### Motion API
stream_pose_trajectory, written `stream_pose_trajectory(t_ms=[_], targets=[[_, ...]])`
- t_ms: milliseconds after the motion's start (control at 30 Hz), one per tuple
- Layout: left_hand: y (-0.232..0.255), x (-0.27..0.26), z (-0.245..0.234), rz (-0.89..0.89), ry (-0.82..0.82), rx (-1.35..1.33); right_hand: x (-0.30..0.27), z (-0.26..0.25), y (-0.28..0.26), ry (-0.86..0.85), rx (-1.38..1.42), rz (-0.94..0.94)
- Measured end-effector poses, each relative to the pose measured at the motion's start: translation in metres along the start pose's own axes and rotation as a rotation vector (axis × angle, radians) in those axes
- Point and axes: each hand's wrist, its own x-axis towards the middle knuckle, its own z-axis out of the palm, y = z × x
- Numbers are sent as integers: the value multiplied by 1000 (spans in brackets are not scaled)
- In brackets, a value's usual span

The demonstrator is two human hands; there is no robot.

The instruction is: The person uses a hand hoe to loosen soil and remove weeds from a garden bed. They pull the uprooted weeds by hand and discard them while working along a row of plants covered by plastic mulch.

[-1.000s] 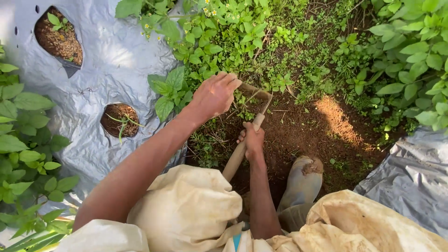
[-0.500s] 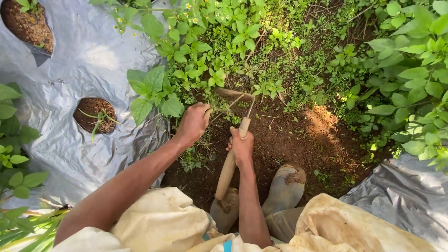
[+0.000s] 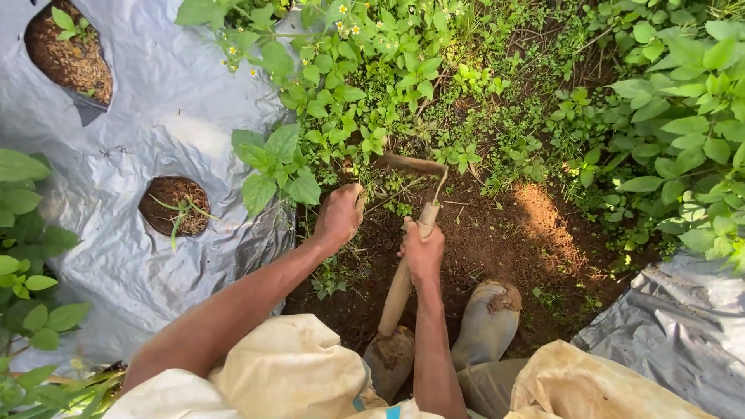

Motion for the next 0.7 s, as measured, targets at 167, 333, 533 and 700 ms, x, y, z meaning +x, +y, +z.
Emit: stream_pose_trajectory(t_ms=[167, 333, 533, 700], targets=[[25, -24, -22, -9, 5, -57, 4, 5, -21, 50, 111, -122], [1, -8, -10, 9, -17, -95, 7, 15, 16, -118, -94, 54], [16, -28, -22, 61, -57, -55, -4, 14, -4, -21, 31, -21], [16, -27, -25, 52, -75, 2, 9, 19, 15, -87, 84, 18]])
